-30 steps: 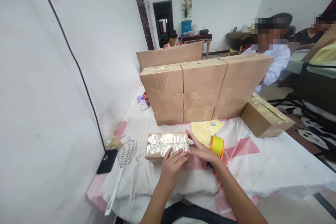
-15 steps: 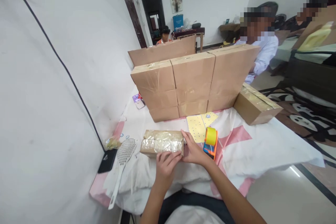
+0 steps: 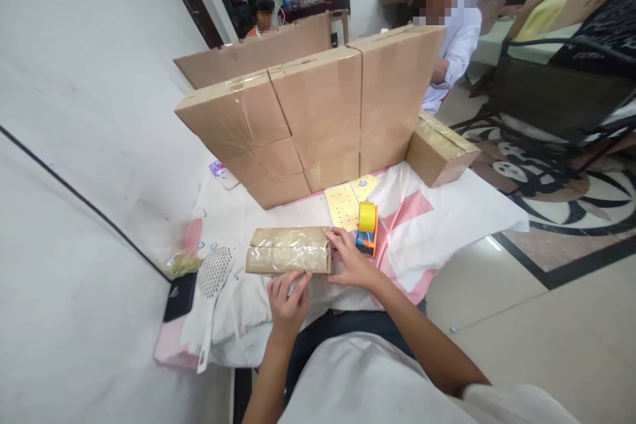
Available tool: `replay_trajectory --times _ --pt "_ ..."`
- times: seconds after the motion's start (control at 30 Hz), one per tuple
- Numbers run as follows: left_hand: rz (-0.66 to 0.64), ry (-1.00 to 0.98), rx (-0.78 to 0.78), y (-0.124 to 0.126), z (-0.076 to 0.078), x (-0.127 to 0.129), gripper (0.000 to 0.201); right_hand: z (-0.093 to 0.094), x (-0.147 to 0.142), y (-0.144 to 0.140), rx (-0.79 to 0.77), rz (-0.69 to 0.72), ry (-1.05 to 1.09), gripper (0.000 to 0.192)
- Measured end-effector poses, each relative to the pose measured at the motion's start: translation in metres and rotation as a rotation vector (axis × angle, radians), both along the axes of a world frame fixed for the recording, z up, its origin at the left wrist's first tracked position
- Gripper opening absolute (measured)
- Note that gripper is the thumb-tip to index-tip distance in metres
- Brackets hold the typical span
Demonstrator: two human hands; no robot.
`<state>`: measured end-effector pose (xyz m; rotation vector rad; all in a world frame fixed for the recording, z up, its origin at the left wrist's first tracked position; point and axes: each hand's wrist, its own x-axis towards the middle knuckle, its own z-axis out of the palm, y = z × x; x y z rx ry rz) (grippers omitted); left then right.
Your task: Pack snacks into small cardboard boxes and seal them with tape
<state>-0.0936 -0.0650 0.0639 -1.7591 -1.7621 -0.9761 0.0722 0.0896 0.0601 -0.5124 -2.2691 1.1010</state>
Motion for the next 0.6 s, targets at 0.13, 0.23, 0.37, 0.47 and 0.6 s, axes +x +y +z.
replay_trajectory --times 0.13,0.23,0.37,0.47,0.6 --pt "-0.006 0.009 0.005 0.004 0.003 -0.002 0.029 0.008 0.023 0.032 -0.062 -0.082 0.095 0.1" --pt "-0.001 0.03 0.027 0.002 0.006 -0.007 0.028 0.01 0.049 0.101 -0.079 -0.433 0.263 0.055" --pt "0.022 0.057 0.016 -0.003 0.008 -0.015 0.025 0.001 0.06 0.207 0.005 -0.644 -0.117 0.039" --pt "0.028 0.084 0.019 -0.001 0.013 -0.015 0.026 -0.012 0.043 0.256 0.038 -0.572 -0.294 0.031" --pt "0.025 0.141 0.065 0.008 0.028 -0.01 0.029 -0.032 0.015 0.278 0.064 -0.565 -0.386 0.027"
